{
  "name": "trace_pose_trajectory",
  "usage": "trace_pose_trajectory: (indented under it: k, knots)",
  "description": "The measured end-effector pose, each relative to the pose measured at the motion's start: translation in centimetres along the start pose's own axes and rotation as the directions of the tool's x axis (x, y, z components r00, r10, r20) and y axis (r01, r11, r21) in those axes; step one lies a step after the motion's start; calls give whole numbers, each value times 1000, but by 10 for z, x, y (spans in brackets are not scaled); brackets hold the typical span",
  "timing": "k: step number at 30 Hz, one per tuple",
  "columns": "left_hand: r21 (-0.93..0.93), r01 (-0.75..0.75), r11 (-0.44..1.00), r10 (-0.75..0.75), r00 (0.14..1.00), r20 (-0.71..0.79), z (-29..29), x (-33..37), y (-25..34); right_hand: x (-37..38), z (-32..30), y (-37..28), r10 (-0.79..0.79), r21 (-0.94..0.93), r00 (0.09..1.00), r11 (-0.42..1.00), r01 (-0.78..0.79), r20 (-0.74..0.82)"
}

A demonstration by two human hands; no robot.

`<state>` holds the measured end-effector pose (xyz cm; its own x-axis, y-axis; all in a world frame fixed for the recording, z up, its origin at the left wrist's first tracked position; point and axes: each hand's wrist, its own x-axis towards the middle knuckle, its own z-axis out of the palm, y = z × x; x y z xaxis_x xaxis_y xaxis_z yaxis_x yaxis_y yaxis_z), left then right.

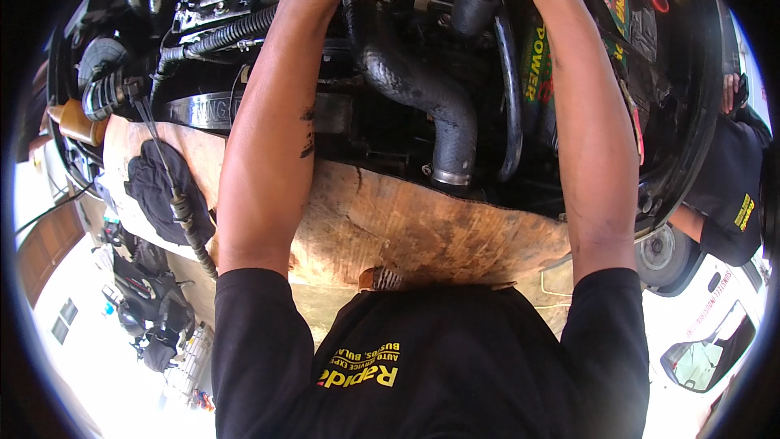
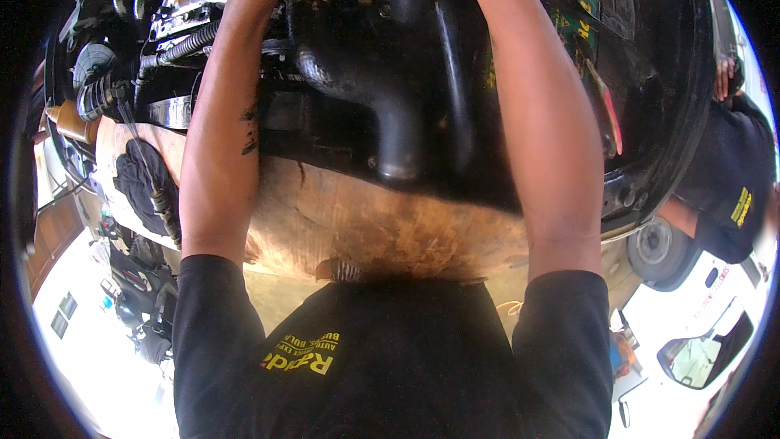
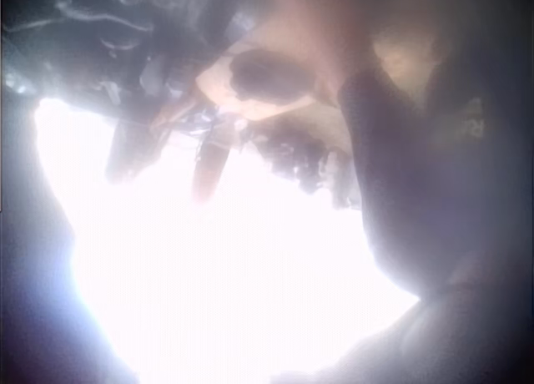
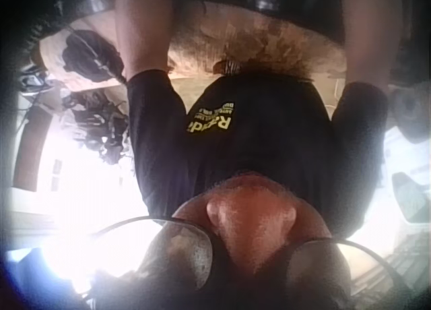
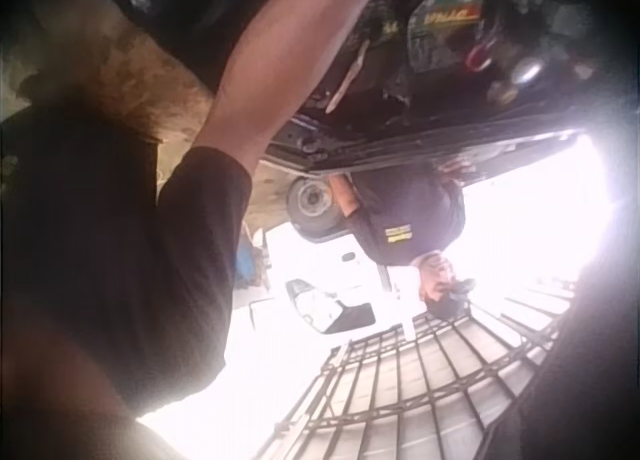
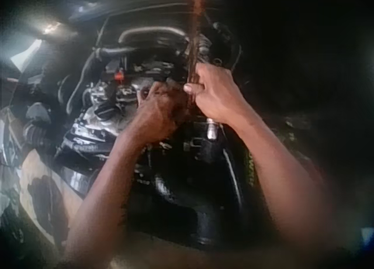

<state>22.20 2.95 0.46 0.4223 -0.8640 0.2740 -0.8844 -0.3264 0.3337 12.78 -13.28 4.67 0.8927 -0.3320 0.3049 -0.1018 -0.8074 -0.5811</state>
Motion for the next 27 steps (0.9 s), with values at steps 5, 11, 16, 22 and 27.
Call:
trace_pose_trajectory:
  k: [5, 11, 16, 22, 27]
  knots:
    - [-6, -7, 1000, 7, 1000, -21, 0, -4, -1, 2, -3, -4, 9, -17, 1000, 1000, -9, 21]
    - [-19, -29, 999, 29, 1000, 4, 6, 3, -3, -1, -3, 5, -19, -5, 1000, 1000, 19, -8]
    - [-26, -4, 1000, 4, 1000, 25, 1, -14, -16, 1, 1, -15, 87, 89, 985, 991, -101, 149]
    - [-16, 19, 1000, -20, 998, -61, 9, 2, -1, 1, -1, 11, -122, -10, 991, 993, 121, -48]
    - [-97, -55, 994, 53, 998, -27, 7, -5, -13, 1, -3, -6, 64, 62, 994, 996, -69, 93]
